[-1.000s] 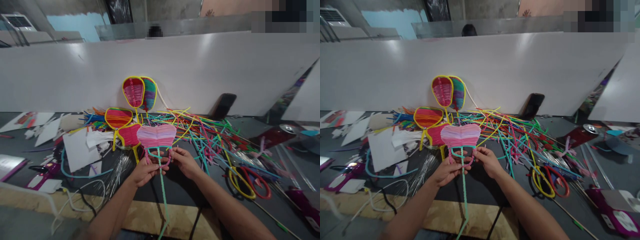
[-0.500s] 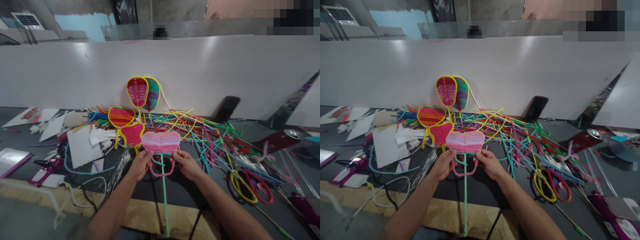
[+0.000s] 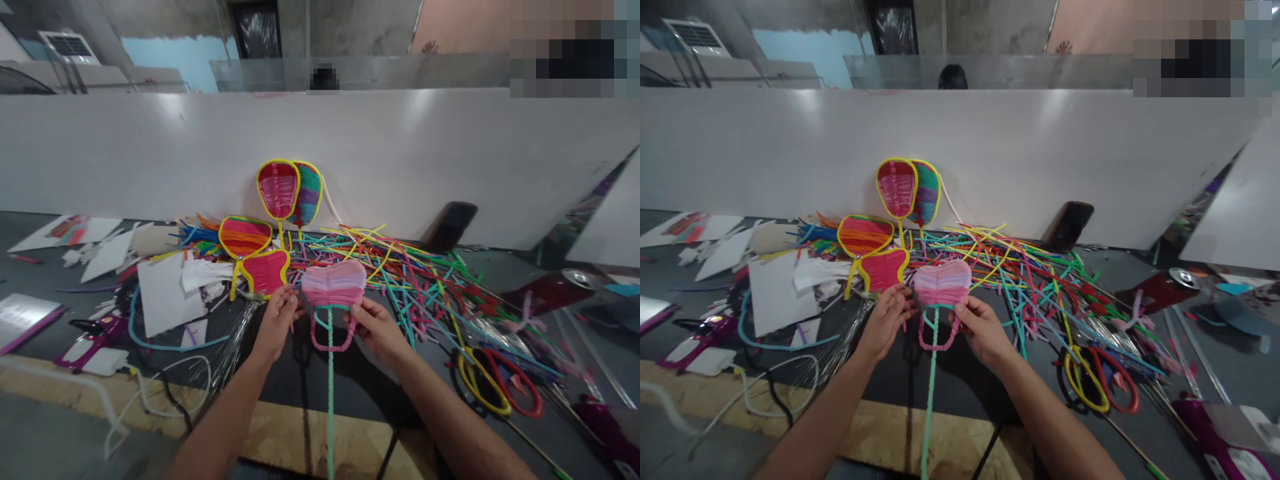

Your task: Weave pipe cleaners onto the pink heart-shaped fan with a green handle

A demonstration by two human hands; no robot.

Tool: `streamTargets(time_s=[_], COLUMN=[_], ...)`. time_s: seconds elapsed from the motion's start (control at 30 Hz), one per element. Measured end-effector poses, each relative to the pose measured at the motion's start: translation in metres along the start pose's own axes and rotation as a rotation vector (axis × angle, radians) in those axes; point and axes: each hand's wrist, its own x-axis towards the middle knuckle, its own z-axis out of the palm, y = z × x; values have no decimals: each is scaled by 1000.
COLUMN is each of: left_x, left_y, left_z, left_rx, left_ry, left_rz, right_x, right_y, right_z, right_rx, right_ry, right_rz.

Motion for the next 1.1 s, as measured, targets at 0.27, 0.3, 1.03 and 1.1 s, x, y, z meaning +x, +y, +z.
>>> streamTargets(time_s=[0.27, 0.3, 1.03, 1.1], left_x=[-39, -42, -36, -36], left_y=[9, 7, 12, 10], left_z=[26, 29, 19, 19], left_rx=[119, 98, -375, -337], left_ry=[-509, -503, -64, -55], left_rz=[-101, -131, -115, -129], right_x=[-18, -20, -1, -2], right_y=[-9, -9, 17, 21], right_z=[18, 20, 9, 7], right_rx=[-350, -369, -70, -122], right_ry=[-139, -177, -71, -128], right_rz=[-226, -219, 24, -13])
